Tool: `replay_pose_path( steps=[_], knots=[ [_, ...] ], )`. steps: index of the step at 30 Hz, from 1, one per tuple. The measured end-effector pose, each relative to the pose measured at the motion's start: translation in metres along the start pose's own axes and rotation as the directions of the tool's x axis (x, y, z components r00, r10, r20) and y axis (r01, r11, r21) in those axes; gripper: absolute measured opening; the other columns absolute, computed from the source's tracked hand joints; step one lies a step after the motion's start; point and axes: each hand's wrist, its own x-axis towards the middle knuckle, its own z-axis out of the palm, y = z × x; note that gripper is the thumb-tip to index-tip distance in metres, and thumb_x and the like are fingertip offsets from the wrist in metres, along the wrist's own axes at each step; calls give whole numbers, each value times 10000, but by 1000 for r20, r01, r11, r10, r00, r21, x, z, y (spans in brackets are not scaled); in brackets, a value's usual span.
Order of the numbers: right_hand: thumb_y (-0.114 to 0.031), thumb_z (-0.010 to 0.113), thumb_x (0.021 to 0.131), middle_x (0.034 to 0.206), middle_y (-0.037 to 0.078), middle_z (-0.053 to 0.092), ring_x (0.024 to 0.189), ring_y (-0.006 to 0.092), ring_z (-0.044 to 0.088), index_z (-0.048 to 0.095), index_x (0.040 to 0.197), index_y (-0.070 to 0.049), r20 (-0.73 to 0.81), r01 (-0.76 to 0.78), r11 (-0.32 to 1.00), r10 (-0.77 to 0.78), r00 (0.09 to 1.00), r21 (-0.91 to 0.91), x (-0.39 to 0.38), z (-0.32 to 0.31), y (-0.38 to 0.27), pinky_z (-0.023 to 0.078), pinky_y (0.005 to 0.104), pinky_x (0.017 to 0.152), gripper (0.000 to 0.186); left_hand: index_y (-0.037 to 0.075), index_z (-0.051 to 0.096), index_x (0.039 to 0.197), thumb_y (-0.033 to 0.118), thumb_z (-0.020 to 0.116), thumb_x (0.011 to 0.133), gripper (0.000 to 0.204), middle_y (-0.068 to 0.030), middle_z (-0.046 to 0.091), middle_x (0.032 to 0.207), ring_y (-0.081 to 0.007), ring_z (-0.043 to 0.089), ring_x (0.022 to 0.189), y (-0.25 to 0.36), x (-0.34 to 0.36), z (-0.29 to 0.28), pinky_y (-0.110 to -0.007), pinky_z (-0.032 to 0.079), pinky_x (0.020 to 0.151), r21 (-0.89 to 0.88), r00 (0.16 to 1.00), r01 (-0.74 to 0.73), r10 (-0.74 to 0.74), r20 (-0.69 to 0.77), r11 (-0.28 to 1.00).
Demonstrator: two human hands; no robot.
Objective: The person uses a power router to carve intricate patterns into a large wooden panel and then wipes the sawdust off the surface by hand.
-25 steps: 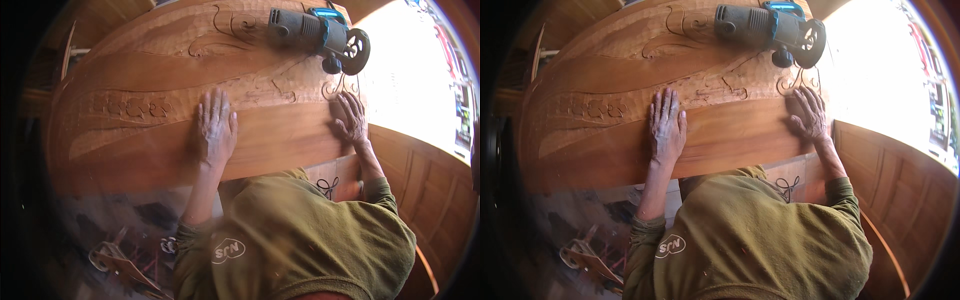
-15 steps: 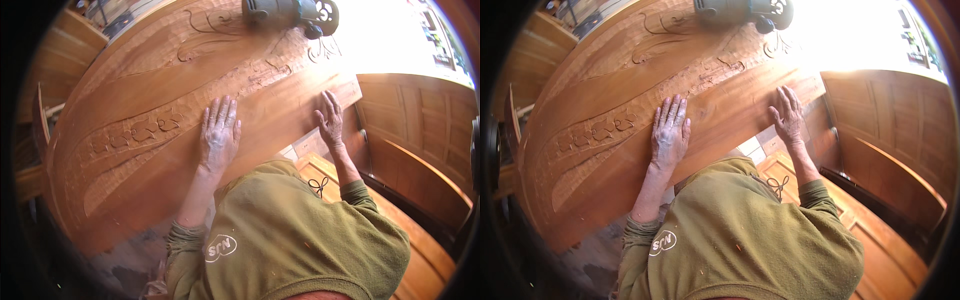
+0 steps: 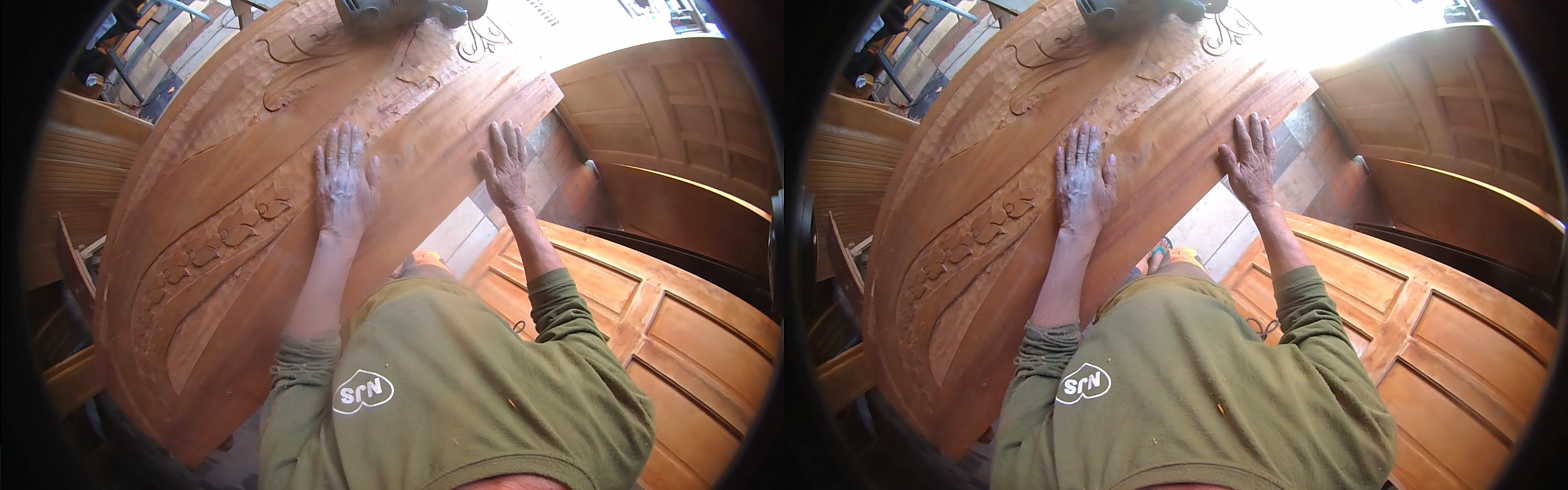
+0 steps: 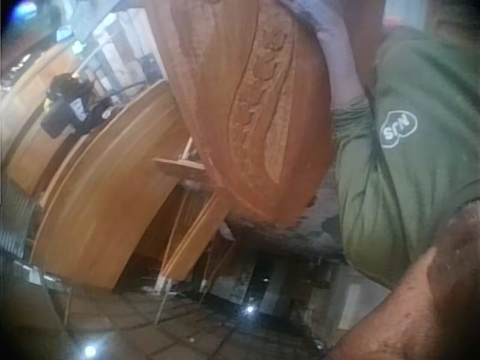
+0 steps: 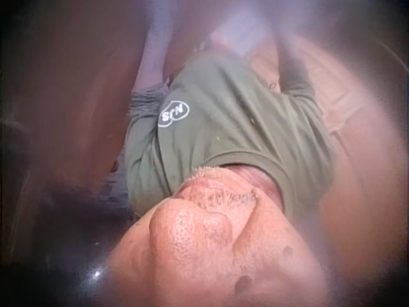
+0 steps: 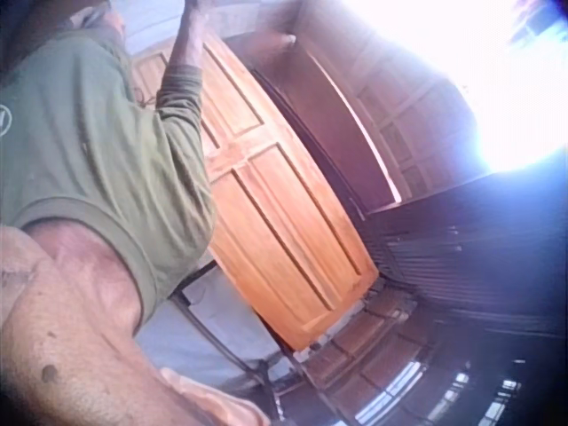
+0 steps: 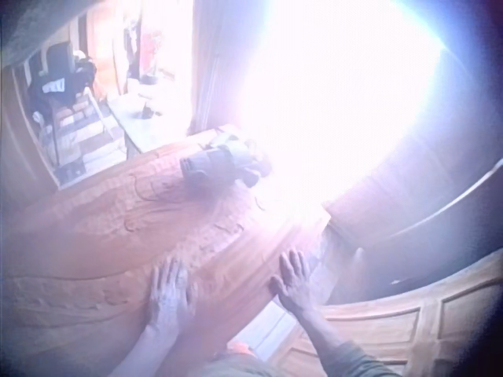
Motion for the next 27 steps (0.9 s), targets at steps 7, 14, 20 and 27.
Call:
replay_pose_path(
  steps=[7, 14, 20, 27],
  knots=[
    [-613, 499, 1054, 1725, 175, 276, 1614, 378, 177, 416, 1630, -161, -13, -25, 1000, 25, 1000, -1, -3, -5, -3, 147, 547, 1288, 736, 18, 513, 1524, 325, 503, 1070, 548, -158, 453, 1637, -332, 361, 1551, -3, -8, 6, -534, 256, 1277, -59, 999, -32, 30, -32, 998],
    [-652, 483, 1048, 1695, 173, 349, 1590, 366, 271, 408, 1632, -169, 99, -59, 952, 30, 995, 301, -59, -47, -43, 227, 513, 1283, 761, 60, 473, 1577, 349, 511, 1062, 592, -111, 426, 1666, -349, 327, 1567, -10, 4, 15, -537, 221, 1290, 113, 997, -10, 19, -78, 994],
    [-807, 437, 978, 1709, 210, 309, 1568, 387, 321, 341, 1652, -69, 128, -105, 216, -93, 987, 971, -107, -155, -195, 284, 550, 1241, 1004, 82, 505, 1563, 334, 520, 1055, 567, -83, 449, 1655, -342, 351, 1556, -32, 3, 15, -523, 239, 1288, 24, 992, -124, 125, -32, 992],
    [-654, 577, 1013, 1509, 526, 338, 1436, 668, 351, 632, 1451, -67, -322, 80, -500, -418, 850, 862, -96, -225, -369, 315, 720, 1150, 735, 89, 526, 1548, 310, 535, 1051, 545, -80, 477, 1634, -349, 374, 1542, -49, -6, 3, -513, 264, 1281, -34, 964, -266, 266, 8, 963]
  ],
)
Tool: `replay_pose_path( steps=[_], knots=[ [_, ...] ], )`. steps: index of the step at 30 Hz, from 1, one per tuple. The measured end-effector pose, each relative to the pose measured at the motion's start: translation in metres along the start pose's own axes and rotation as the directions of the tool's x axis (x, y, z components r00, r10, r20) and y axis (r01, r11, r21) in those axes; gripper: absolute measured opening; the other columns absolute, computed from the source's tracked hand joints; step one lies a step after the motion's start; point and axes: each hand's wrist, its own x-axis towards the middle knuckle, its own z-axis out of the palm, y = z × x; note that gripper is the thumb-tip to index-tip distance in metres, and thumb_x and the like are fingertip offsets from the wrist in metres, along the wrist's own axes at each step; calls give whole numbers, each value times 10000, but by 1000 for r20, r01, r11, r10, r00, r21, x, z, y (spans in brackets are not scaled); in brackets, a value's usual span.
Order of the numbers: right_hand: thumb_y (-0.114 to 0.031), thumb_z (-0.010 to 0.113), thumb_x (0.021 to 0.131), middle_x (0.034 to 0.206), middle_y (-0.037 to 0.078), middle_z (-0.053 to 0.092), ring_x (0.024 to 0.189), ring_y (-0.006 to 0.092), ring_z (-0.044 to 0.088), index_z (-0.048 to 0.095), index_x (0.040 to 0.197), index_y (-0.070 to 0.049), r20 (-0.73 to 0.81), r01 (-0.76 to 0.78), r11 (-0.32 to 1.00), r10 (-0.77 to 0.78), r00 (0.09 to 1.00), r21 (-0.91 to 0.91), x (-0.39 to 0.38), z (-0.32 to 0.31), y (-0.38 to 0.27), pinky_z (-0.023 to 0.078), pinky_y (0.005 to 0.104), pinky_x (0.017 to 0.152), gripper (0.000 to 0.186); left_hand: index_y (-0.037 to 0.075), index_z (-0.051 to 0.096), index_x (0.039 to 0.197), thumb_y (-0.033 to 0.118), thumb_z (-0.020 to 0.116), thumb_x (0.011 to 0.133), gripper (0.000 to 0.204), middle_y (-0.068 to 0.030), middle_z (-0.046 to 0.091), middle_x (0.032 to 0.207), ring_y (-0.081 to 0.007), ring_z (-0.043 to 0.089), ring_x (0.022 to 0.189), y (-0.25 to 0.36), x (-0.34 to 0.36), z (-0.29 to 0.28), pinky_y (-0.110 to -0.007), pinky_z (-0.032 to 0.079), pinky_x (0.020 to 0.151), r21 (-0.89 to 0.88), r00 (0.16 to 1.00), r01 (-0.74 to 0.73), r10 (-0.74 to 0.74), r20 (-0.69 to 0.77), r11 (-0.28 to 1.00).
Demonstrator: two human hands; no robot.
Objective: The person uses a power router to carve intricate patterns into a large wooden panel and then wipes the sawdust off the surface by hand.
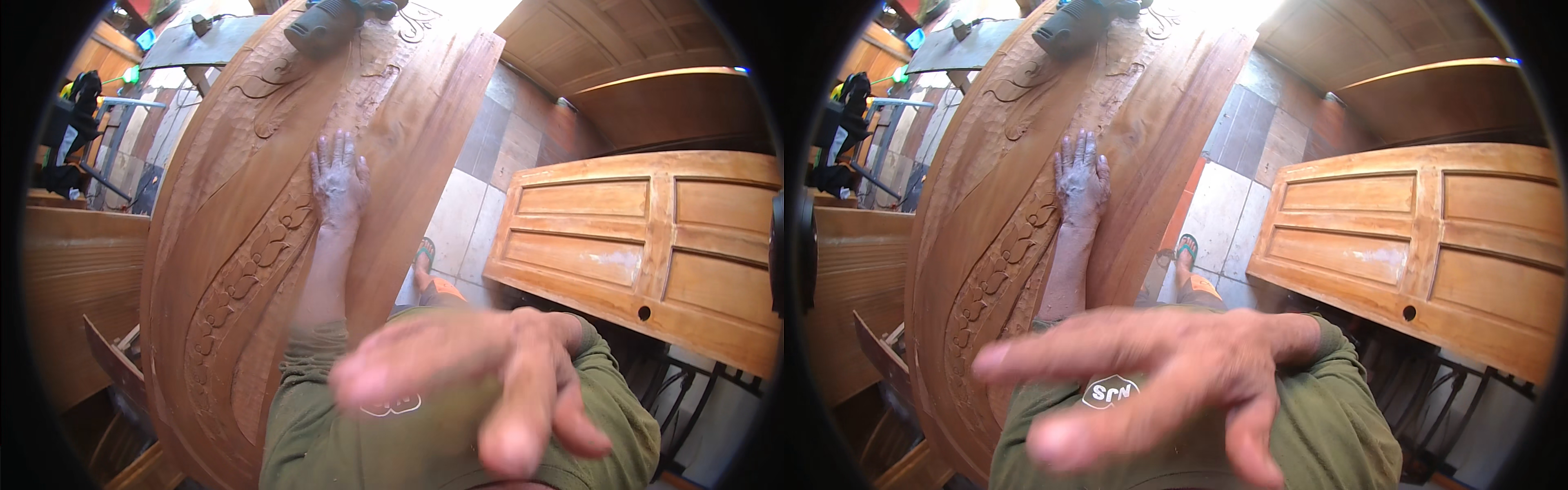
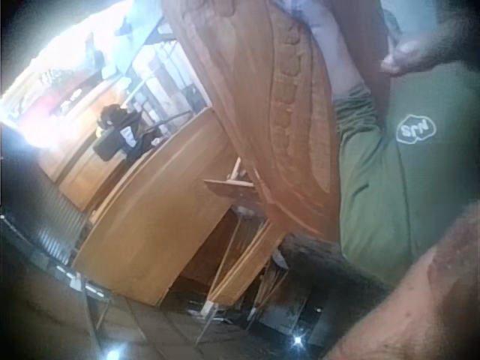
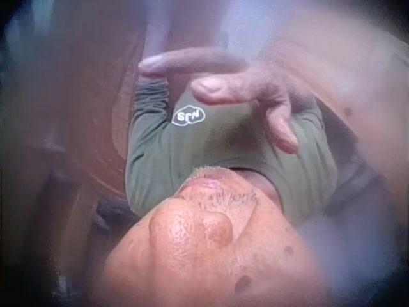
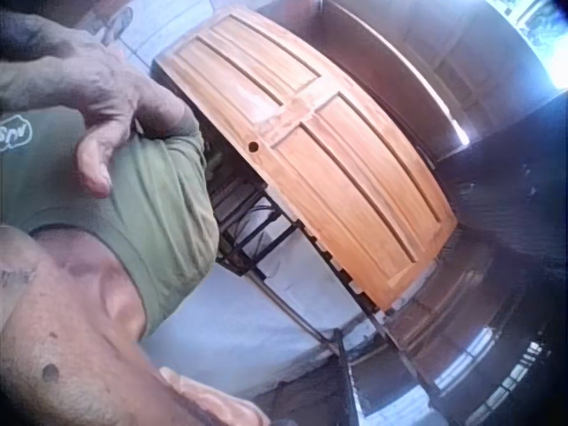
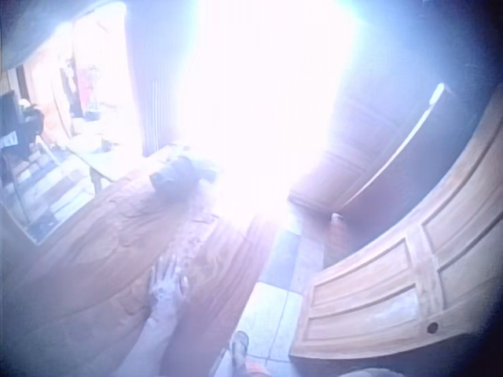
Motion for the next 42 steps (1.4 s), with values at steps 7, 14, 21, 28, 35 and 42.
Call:
replay_pose_path(
  steps=[7, 14, 21, 28, 35, 42],
  knots=[
    [-657, 561, 1017, 1516, 490, 395, 1400, 622, 454, 637, 1449, -7, -254, 622, 783, -599, 759, 12, 31, 74, 91, 419, 663, 1096, 785, 95, 496, 1569, 356, 507, 1073, 561, -57, 455, 1655, -349, 376, 1545, 11, -35, -23, -508, 286, 1277, -50, 999, 16, -14, 38, 999],
    [-658, 486, 1051, 1482, 463, 469, 1438, 594, 427, 657, 1452, -74, 53, 466, 870, -464, 884, -159, 9, 44, 76, 310, 604, 1191, 728, 93, 616, 1472, 352, 552, 1076, 477, -87, 603, 1525, -373, 481, 1473, 4, -30, -23, -522, 308, 1255, -209, 997, 30, -43, -58, 977],
    [-690, 564, 988, 1515, 432, 432, 1459, 570, 398, 580, 1497, -128, -47, 78, 948, -97, 994, -308, -25, 19, 40, 337, 625, 1165, 759, 87, 715, 1341, 318, 628, 1046, 384, -143, 690, 1390, -418, 554, 1396, 13, -28, -23, -520, 357, 1227, -484, 996, -49, 5, -92, 874],
    [-839, 423, 956, 1659, 272, 360, 1496, 390, 436, 360, 1634, -90, -718, -615, 608, 103, 688, -502, -174, 19, 39, 353, 515, 1198, 1013, 95, 717, 1332, 416, 638, 1030, 448, -128, 650, 1450, -394, 506, 1446, 19, -31, -30, -508, 318, 1258, -581, 950, -249, 312, 8, 775],
    [-785, 393, 1008, 1607, 213, 473, 1474, 334, 473, 473, 1553, 11, -910, -801, 528, 115, 397, -283, -301, 82, 38, 353, 470, 1197, 967, 116, 684, 1386, 470, 579, 1050, 498, -86, 581, 1543, -366, 428, 1509, 18, -34, -26, -491, 262, 1289, -552, 934, -263, 353, 61, 791],
    [-776, 391, 1014, 1601, 214, 479, 1473, 333, 474, 480, 1546, 16, -938, -811, 521, 56, 341, -264, -320, 94, 55, 349, 468, 1200, 958, 123, 688, 1382, 440, 553, 1071, 464, -74, 582, 1543, -347, 431, 1511, 16, -35, -32, -484, 267, 1288, -557, 936, -257, 346, 58, 790]
  ],
)
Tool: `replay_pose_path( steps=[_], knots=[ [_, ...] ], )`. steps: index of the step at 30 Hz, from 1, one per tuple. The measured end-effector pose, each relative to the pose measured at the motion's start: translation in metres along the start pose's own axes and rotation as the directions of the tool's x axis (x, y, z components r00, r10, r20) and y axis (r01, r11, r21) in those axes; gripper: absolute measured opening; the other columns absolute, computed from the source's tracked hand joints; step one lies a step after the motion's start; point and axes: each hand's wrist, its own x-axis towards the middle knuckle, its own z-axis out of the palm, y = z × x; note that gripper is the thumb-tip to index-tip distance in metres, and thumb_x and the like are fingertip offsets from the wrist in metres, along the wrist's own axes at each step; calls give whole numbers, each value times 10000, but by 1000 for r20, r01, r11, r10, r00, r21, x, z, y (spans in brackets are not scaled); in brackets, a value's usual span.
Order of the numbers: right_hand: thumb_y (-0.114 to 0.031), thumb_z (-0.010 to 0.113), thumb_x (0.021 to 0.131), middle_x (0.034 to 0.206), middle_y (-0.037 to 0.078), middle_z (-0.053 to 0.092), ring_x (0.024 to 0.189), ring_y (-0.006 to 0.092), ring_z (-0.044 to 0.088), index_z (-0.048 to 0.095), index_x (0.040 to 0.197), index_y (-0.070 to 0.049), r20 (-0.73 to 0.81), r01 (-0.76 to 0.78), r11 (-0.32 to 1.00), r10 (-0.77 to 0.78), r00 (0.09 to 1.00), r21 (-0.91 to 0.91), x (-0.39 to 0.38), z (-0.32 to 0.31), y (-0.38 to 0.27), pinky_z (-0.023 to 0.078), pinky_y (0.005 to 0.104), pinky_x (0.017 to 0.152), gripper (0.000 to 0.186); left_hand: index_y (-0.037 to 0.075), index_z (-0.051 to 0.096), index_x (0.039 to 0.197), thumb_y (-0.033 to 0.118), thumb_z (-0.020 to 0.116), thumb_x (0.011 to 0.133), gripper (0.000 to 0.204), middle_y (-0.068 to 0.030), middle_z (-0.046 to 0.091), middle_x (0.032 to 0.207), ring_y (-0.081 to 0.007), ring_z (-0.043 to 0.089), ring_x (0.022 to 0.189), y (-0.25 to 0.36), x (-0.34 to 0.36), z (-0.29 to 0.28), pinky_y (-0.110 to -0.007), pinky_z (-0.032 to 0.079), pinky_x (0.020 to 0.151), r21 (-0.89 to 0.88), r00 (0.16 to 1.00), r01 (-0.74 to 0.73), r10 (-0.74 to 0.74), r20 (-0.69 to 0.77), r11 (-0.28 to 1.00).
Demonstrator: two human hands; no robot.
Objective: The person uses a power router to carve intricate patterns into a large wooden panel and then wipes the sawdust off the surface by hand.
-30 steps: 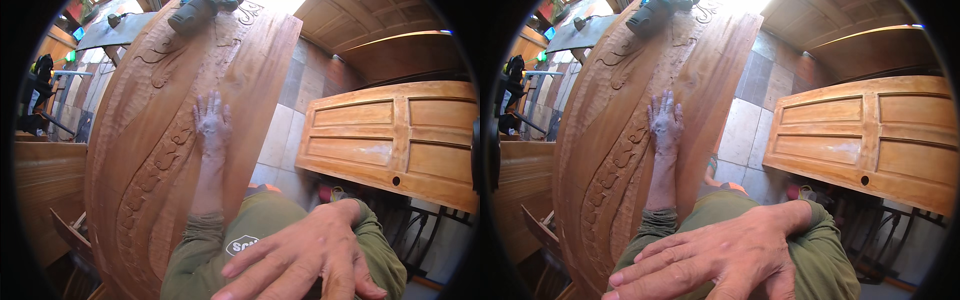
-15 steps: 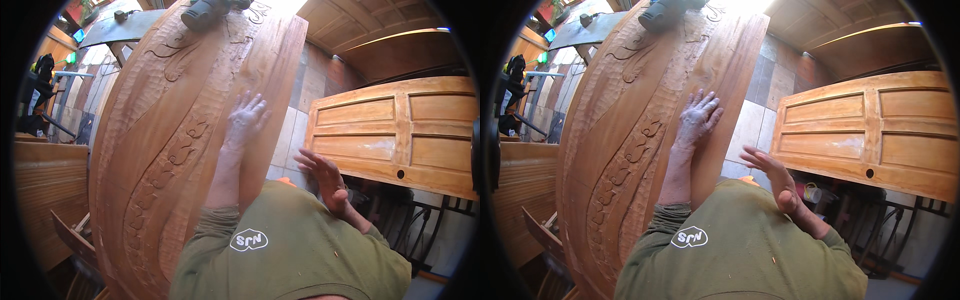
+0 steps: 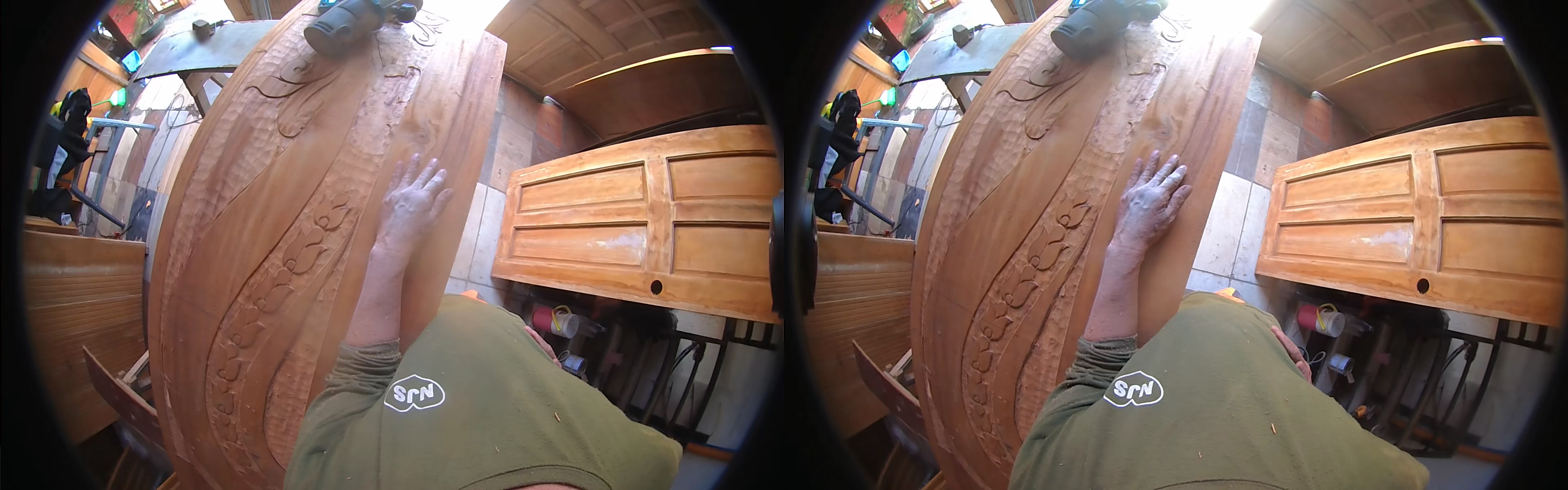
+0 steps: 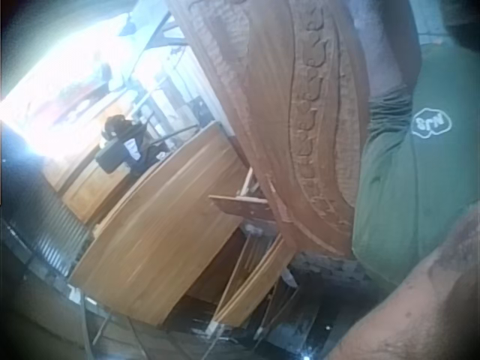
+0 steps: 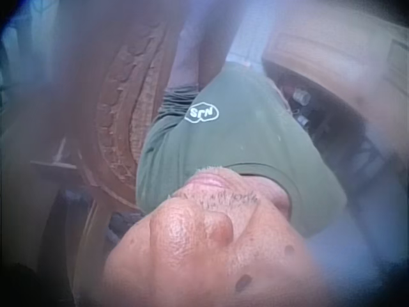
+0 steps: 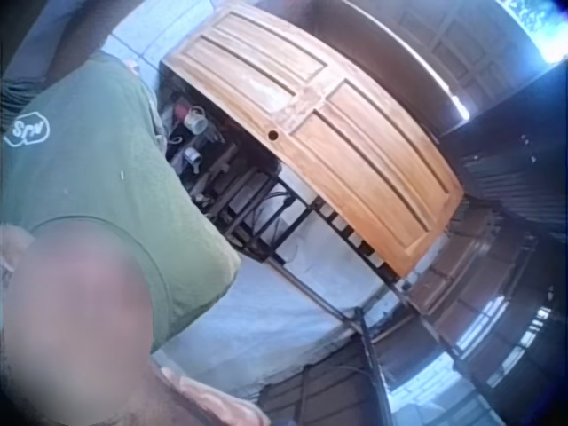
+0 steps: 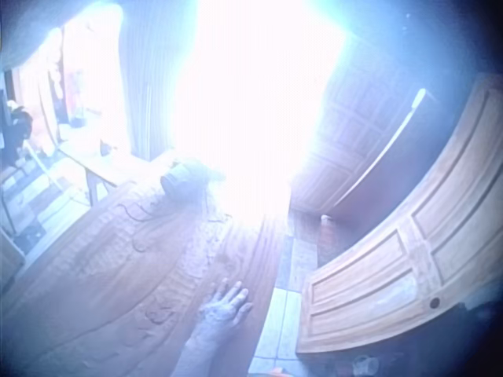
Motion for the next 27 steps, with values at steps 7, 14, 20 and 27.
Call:
replay_pose_path(
  steps=[7, 14, 20, 27],
  knots=[
    [-767, 389, 1020, 1596, 215, 485, 1472, 332, 474, 487, 1539, 21, -48, 12, 1000, -11, 999, 12, -2, 7, 7, 346, 466, 1203, 948, 130, 684, 1394, 411, 558, 1074, 445, -68, 577, 1548, -335, 424, 1517, 4, 2, -4, -483, 255, 1293, 12, 999, 5, -6, 40, 1000],
    [-757, 386, 1025, 1591, 215, 491, 1471, 331, 475, 495, 1532, 26, -94, 11, 1000, -9, 995, 18, -6, 12, 14, 342, 463, 1206, 939, 130, 679, 1401, 390, 567, 1071, 435, -72, 582, 1544, -327, 415, 1524, 2, 4, 1, -488, 254, 1294, 4, 999, 14, -15, 42, 1000],
    [-750, 385, 1030, 1586, 216, 496, 1470, 330, 475, 501, 1526, 30, -109, 12, 1000, -9, 994, 27, -7, 12, 18, 339, 461, 1208, 931, 130, 682, 1393, 372, 564, 1074, 417, -72, 586, 1540, -325, 416, 1525, 4, 6, -2, -490, 263, 1292, -5, 998, 24, -23, 51, 1000],
    [-740, 382, 1036, 1581, 217, 501, 1469, 328, 475, 508, 1519, 35, -111, 7, 999, -4, 994, 35, -7, 14, 23, 336, 459, 1212, 922, 141, 681, 1405, 372, 573, 1076, 417, -61, 578, 1549, -332, 425, 1517, 2, 6, -3, -499, 255, 1291, -2, 998, 34, -34, 61, 999]
  ],
)
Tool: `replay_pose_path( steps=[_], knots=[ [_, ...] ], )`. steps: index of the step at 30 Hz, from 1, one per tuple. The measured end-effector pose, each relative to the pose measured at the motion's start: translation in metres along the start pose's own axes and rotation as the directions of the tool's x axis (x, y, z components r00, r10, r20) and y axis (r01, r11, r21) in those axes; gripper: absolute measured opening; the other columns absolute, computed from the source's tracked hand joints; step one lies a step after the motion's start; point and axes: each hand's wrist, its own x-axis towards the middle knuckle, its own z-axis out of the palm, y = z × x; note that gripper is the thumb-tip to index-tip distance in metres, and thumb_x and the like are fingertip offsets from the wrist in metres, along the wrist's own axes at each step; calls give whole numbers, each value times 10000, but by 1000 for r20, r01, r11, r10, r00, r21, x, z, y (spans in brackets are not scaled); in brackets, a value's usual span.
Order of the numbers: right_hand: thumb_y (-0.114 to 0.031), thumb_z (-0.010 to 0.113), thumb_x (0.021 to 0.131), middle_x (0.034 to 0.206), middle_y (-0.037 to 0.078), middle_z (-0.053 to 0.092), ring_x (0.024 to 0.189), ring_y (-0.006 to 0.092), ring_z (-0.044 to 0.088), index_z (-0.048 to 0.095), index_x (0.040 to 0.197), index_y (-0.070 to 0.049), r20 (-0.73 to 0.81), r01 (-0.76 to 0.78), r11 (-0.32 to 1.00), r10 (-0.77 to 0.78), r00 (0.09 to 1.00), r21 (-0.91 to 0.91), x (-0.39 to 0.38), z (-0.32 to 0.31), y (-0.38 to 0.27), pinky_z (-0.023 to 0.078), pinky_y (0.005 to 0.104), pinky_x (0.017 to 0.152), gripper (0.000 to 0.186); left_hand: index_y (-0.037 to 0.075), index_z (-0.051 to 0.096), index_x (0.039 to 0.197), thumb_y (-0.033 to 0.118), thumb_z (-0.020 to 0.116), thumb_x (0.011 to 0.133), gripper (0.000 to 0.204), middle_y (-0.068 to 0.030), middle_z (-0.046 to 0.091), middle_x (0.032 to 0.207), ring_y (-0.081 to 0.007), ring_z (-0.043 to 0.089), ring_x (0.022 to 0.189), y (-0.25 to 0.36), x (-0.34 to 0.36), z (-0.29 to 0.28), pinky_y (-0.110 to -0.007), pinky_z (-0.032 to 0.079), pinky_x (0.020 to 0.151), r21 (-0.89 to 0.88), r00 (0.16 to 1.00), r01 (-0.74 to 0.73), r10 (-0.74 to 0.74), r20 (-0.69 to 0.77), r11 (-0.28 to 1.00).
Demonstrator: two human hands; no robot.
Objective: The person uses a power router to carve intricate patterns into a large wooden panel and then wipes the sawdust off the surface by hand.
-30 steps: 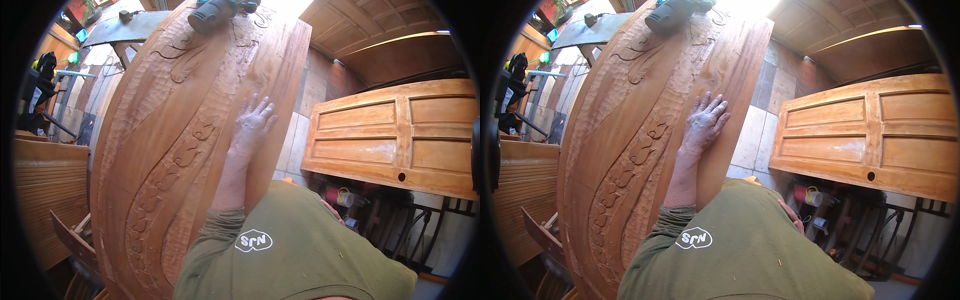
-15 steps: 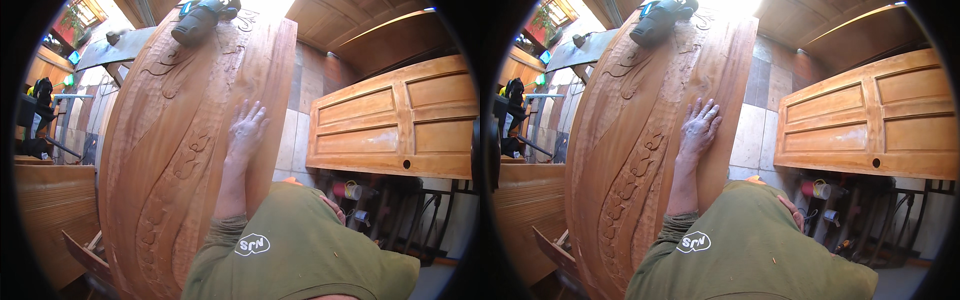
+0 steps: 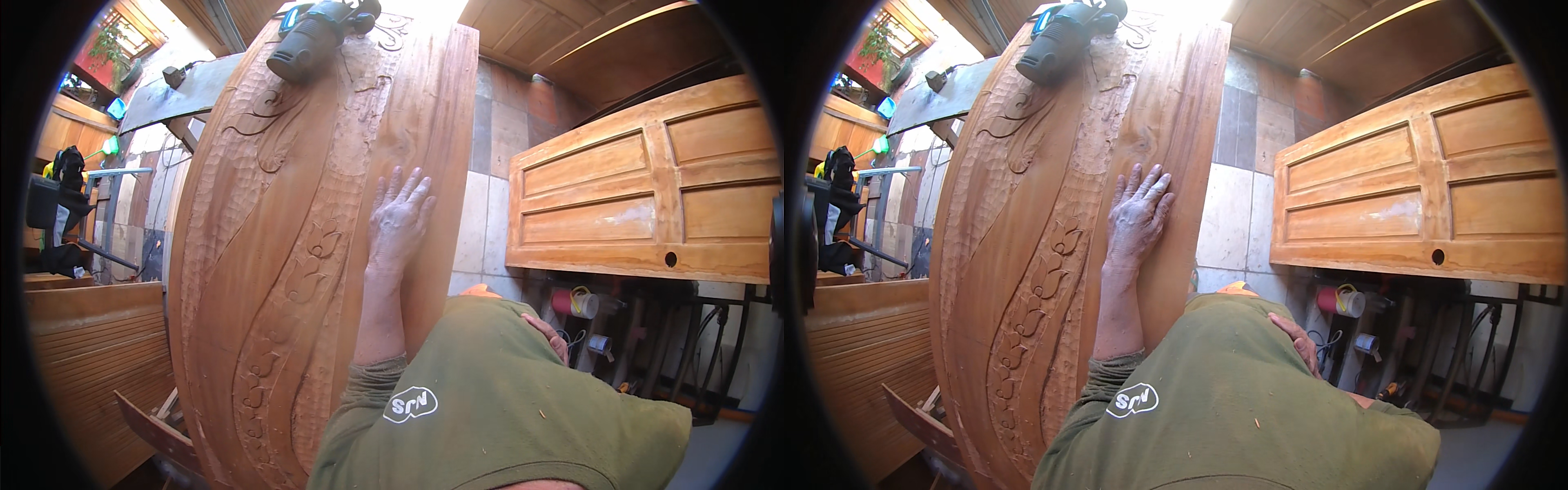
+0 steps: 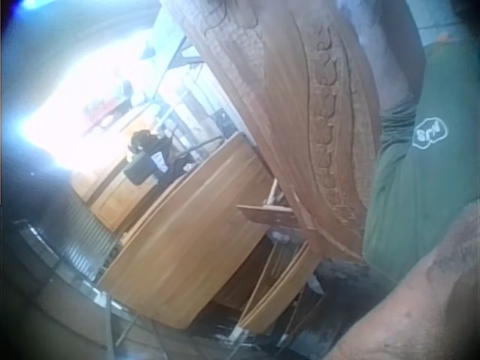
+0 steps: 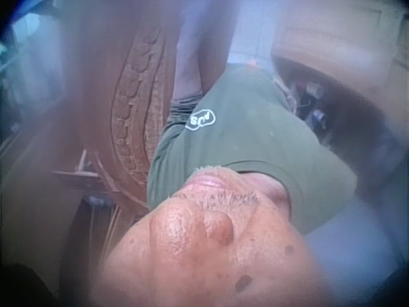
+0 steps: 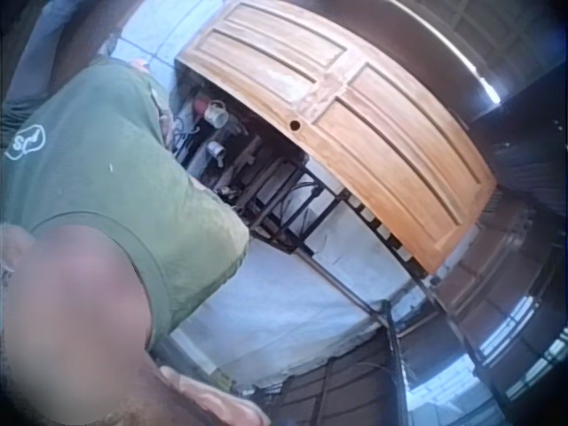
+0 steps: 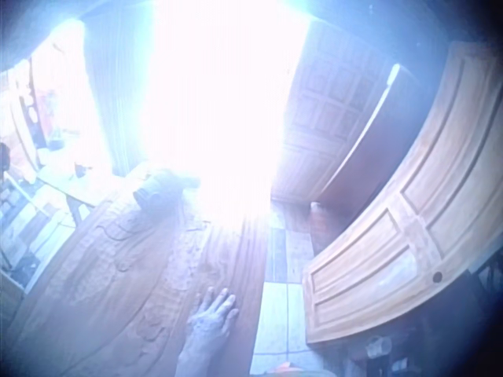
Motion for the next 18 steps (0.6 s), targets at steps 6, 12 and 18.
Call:
replay_pose_path(
  steps=[6, 12, 18],
  knots=[
    [-733, 381, 1041, 1576, 218, 506, 1468, 327, 476, 514, 1513, 39, -7, -2, 1000, 2, 1000, 2, -1, 0, 4, 333, 457, 1214, 915, 148, 685, 1400, 357, 586, 1070, 403, -58, 588, 1539, -331, 439, 1509, 1, 1, -2, -502, 271, 1284, -18, 1000, 3, -3, -8, 1000],
    [-725, 379, 1046, 1572, 218, 511, 1468, 326, 476, 520, 1507, 43, -1, -5, 1000, 5, 1000, -7, 0, -3, 3, 330, 455, 1217, 907, 150, 687, 1399, 349, 587, 1070, 397, -56, 601, 1524, -328, 451, 1500, 0, 2, -2, -500, 281, 1280, 9, 1000, -4, 4, -17, 1000],
    [-717, 377, 1051, 1567, 219, 516, 1467, 325, 477, 526, 1502, 48, 1, -13, 1000, 13, 1000, -17, 2, -5, 3, 327, 453, 1219, 900, 146, 687, 1397, 355, 578, 1072, 401, -51, 600, 1525, -318, 449, 1502, -1, 1, -2, -493, 280, 1282, -11, 1000, 3, -3, -11, 1000]
  ],
)
